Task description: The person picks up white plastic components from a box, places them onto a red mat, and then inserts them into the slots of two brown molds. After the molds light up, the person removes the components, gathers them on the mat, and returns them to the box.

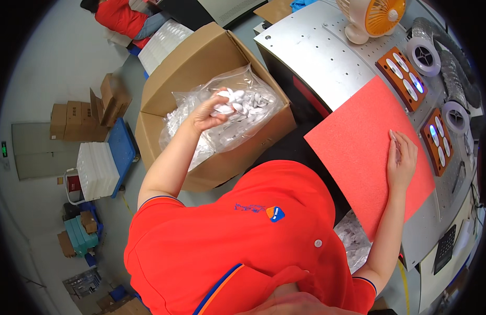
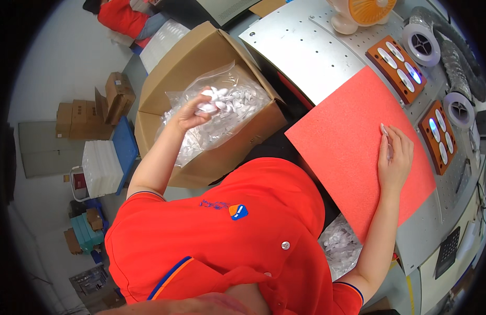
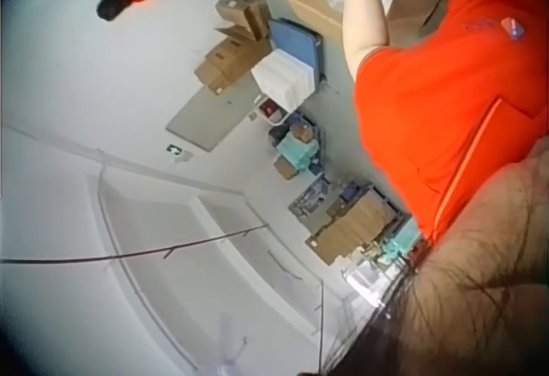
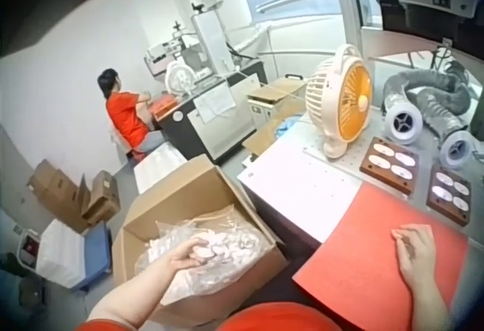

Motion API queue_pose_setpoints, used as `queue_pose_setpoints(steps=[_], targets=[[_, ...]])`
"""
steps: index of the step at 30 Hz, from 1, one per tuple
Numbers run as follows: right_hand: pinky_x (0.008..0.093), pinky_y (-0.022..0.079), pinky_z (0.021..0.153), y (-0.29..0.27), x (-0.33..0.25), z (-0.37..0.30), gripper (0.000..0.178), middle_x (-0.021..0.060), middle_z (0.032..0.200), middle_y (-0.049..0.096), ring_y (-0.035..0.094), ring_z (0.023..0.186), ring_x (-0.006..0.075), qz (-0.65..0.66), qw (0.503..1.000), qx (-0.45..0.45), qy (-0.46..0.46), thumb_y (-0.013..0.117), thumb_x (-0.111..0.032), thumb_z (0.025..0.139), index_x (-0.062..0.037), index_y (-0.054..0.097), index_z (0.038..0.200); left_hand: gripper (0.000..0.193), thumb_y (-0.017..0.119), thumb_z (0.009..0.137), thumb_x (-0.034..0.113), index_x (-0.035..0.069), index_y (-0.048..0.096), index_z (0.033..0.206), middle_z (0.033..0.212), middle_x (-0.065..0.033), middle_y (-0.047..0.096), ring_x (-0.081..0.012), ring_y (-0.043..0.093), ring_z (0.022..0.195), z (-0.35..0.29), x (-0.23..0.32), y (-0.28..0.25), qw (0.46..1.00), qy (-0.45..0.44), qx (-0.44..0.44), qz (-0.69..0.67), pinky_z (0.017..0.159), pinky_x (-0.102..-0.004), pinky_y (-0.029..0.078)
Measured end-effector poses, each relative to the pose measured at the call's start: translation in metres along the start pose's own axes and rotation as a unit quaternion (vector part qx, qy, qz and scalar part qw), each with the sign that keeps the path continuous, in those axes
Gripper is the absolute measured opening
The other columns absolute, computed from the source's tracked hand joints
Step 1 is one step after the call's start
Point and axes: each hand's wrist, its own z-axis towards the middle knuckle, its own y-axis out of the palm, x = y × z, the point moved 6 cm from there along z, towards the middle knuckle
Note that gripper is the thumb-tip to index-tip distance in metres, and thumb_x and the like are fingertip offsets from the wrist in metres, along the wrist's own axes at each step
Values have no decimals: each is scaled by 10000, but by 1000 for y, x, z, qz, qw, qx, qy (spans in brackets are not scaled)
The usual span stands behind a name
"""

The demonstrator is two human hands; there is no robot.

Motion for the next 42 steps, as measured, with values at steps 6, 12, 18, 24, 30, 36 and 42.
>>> queue_pose_setpoints(steps=[6, 12, 18, 24, 30, 36, 42], targets=[[334, 489, 890, -6, 4, -2, 216, 71, 1082, 638, 584, 1023, 229, 16, 1000, 18, 9, 622, -96, 891, -99, 685, 1097, 389, 629, 827, 6, 206, 512, 1139, 1128, -92, 519, -216, 583, 874, -6, 35, 42, 996, 58, -70, 20, 423, -179, 349], [354, 473, 861, -9, -8, 8, 162, 75, 1047, 644, 588, 989, 253, 40, 998, 39, -2, 653, -91, 849, -74, 690, 1006, 358, 562, 856, -8, 226, 527, 1125, 1178, -110, 522, -222, 556, 927, -3, 27, 131, 967, 58, -249, 10, 436, -160, 385], [347, 475, 861, -11, -3, 3, 170, 59, 1038, 646, 590, 988, 241, 39, 998, 42, -4, 653, -102, 850, -81, 691, 1014, 377, 563, 853, -28, 233, 529, 1123, 1163, -104, 487, -221, 540, 945, 21, 19, 204, 947, 38, -316, 27, 441, -180, 396], [341, 475, 861, -9, -1, 5, 166, 54, 1038, 650, 590, 983, 235, 51, 998, 38, 0, 649, -98, 854, -78, 694, 1012, 353, 564, 847, -37, 224, 512, 1079, 1158, -107, 484, -217, 542, 936, 29, 9, 224, 937, 12, -349, 21, 434, -182, 374], [333, 483, 853, -7, -4, 9, 170, 58, 1040, 649, 590, 984, 231, 33, 999, 27, -5, 655, -86, 852, -65, 696, 1016, 359, 570, 837, -41, 183, 490, 1105, 1164, -116, 512, -219, 566, 940, 27, 1, 228, 933, 29, -346, 94, 447, -182, 352], [335, 477, 865, -3, 2, 5, 178, 85, 1057, 648, 588, 999, 229, 49, 999, 4, 17, 632, -73, 882, -65, 695, 1047, 316, 587, 820, -1, 139, 515, 1094, 1179, -135, 546, -195, 612, 890, 21, -14, 274, 889, 70, -342, 296, 442, -185, 314], [327, 463, 887, 1, 3, 5, 202, 100, 1117, 635, 580, 1037, 245, 36, 998, -34, 36, 577, -91, 926, -59, 675, 1099, 262, 662, 758, 39, 105, 631, 1010, 951, -37, 639, -82, 593, 684, 27, -37, 306, 825, 78, -396, 395, 471, -207, 395]])
